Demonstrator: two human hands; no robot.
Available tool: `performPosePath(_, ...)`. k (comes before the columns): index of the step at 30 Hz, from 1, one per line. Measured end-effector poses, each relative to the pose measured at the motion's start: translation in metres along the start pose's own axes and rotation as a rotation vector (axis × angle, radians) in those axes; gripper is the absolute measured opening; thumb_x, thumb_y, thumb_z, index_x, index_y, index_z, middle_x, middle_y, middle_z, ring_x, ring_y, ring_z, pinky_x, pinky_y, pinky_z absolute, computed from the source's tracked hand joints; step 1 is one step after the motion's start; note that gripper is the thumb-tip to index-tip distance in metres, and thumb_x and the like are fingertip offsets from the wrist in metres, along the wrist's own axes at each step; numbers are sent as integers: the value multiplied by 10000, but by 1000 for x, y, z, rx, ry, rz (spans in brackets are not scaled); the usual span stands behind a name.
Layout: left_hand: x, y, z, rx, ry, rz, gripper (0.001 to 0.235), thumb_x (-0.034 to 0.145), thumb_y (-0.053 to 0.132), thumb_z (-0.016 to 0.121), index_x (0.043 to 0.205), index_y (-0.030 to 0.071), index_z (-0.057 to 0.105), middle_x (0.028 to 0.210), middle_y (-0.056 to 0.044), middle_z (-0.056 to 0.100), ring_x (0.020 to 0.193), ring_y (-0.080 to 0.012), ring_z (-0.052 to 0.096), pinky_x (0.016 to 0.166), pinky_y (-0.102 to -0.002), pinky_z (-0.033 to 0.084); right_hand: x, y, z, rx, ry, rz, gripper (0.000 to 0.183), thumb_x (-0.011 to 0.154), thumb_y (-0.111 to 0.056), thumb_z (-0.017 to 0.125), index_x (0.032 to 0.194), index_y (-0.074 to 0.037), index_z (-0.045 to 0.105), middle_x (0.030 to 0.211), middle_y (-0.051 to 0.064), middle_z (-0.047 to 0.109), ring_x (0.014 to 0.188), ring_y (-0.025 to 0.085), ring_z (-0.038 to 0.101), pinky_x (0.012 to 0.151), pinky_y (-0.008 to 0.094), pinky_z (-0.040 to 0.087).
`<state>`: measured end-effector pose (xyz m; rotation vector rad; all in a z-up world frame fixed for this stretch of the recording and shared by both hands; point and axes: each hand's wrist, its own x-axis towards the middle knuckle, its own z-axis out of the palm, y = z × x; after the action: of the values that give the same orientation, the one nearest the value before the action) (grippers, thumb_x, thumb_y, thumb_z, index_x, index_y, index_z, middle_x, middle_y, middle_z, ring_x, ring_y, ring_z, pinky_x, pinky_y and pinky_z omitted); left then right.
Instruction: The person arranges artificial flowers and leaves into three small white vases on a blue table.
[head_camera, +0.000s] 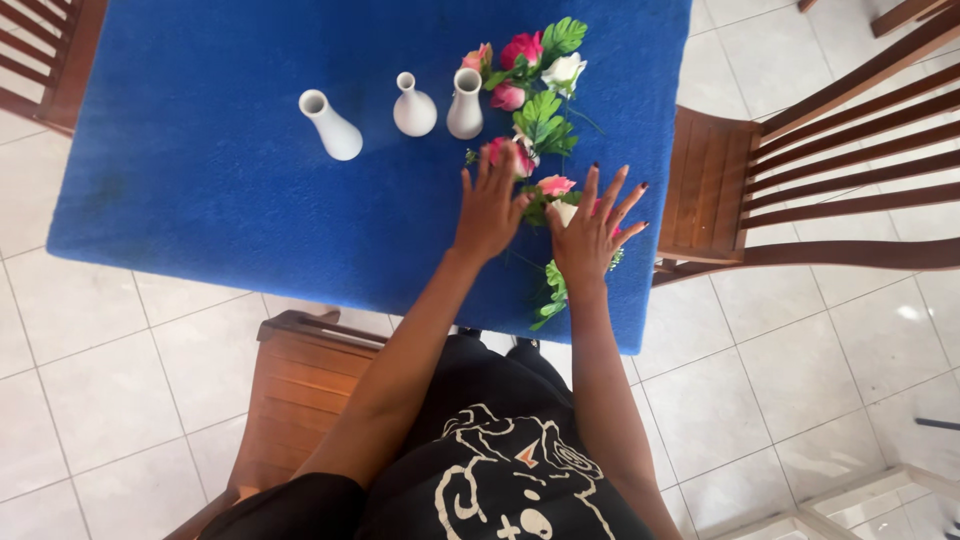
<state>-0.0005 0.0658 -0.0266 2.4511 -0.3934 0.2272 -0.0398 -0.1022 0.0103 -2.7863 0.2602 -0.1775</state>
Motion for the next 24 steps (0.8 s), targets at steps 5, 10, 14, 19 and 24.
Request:
performPosePath(5, -8, -39, -27, 12, 91, -36, 696, 1115, 350, 466, 1673, 102, 133, 1742, -106, 158, 1618, -393, 88, 1242, -698, 150, -1, 9, 13, -59, 77, -56, 746, 1031, -432, 663, 1625, -100, 357, 1731, 192, 47, 1554, 493, -87, 1150, 804, 55)
performPosePath(10, -35, -51, -39, 74, 142, -154, 672, 1092, 332, 505, 1653, 110, 208, 1730, -103, 178, 1605, -373, 83, 1233, -700, 116, 11, 3, 36, -3, 71, -178, 524, 899, -228, 743, 1391, -103, 611, 1656, 216, 219, 1498, 543, 64, 1109, 772, 224)
performPosePath(14, -58, -43, -42, 73, 66, -216, 641, 1004, 229, 572, 1588, 108, 336, 1708, -114, 200, 1591, -364, 83, 1220, -689, 100, 25, -6, 67, 358, -102, -381, 285, 943, -52, 646, 1227, -68, 668, 1217, 171, 704, 1181, 369, 671, 1082, 462, 537)
performPosePath(19, -67, -32, -33, 95, -19, -220, 638, 962, 174, 594, 1558, 84, 386, 1690, -96, 217, 1576, -343, 94, 1213, -661, 99, 25, -28, 87, 200, -283, -216, 304, 897, -143, 693, 1195, -84, 673, 1156, 185, 705, 1070, 418, 665, 901, 504, 528)
performPosePath(24, -54, -37, -29, 108, -82, 12, 594, 969, 151, 578, 1539, 87, 423, 1669, -79, 310, 1582, -286, 180, 1234, -621, 114, 29, -50, 81, 139, -322, -45, 412, 879, -228, 734, 1255, -107, 617, 1177, 181, 688, 1080, 411, 664, 884, 518, 537)
